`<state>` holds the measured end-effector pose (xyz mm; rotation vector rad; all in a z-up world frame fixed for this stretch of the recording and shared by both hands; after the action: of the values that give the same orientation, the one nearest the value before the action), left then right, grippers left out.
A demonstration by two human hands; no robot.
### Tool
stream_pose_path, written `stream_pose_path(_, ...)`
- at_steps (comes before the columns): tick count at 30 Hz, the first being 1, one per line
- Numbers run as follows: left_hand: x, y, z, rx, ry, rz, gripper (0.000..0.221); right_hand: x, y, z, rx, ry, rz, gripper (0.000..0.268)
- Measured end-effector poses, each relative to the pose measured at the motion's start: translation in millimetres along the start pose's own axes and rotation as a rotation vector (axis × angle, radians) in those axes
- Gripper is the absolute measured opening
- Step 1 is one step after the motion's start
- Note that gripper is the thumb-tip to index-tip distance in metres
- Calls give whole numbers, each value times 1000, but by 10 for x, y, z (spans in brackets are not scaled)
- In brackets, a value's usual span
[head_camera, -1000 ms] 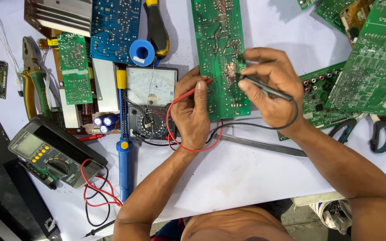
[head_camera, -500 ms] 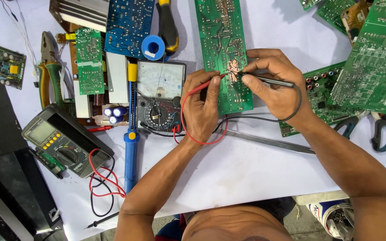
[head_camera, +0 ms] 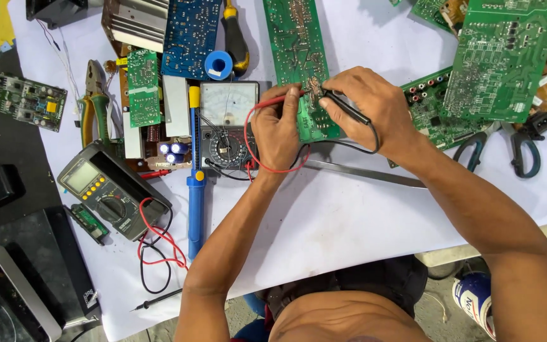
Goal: Diagnosing circuit boards with a multimeter and desoldering components using a soldering iron and pump.
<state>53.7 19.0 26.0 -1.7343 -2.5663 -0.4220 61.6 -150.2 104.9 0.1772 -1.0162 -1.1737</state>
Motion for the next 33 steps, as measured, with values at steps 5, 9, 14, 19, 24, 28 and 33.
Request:
stream_pose_path(5, 0, -174, -373, -162, 110, -26, 15, 5, -42, -142, -133, 134, -39, 20)
stream_pose_path(9, -71, -340, -697, -268, 166, -3, 18, -97, -113, -326, -395, 476, -1, 32)
stream_pose_path(14, -166, -388, -624, -85, -106, 29, 20, -177, -127, -355, -456, 496, 46, 37)
stream_pose_path(19, -163, -308, -555, -32, -231, 68, 21, -163, -62, -412, -567, 619, 138, 41)
stream_pose_path(24, -232, -257, -469, 99, -355, 173, 23, -258, -320, -765, -818, 835, 93, 45)
stream_pose_path(28, -153, -166, -419, 104, -297, 166, 26, -267, -291, -842, -892, 774, 63, 48)
stream_pose_path(33, -228, -251, -387, -356, 456, 512, 26, -268, -372, -819, -924, 898, -21, 54)
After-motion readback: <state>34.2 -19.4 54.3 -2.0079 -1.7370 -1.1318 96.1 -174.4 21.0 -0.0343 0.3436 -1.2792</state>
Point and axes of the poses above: each hand's wrist, its own y-axis towards the middle knuckle, its own x-axis out of the back of the hand, z = x × y, the point moved 8 cm from there along y, towards the middle knuckle, and after that the axes turned 5 degrees about y, right-handed, at the moved point
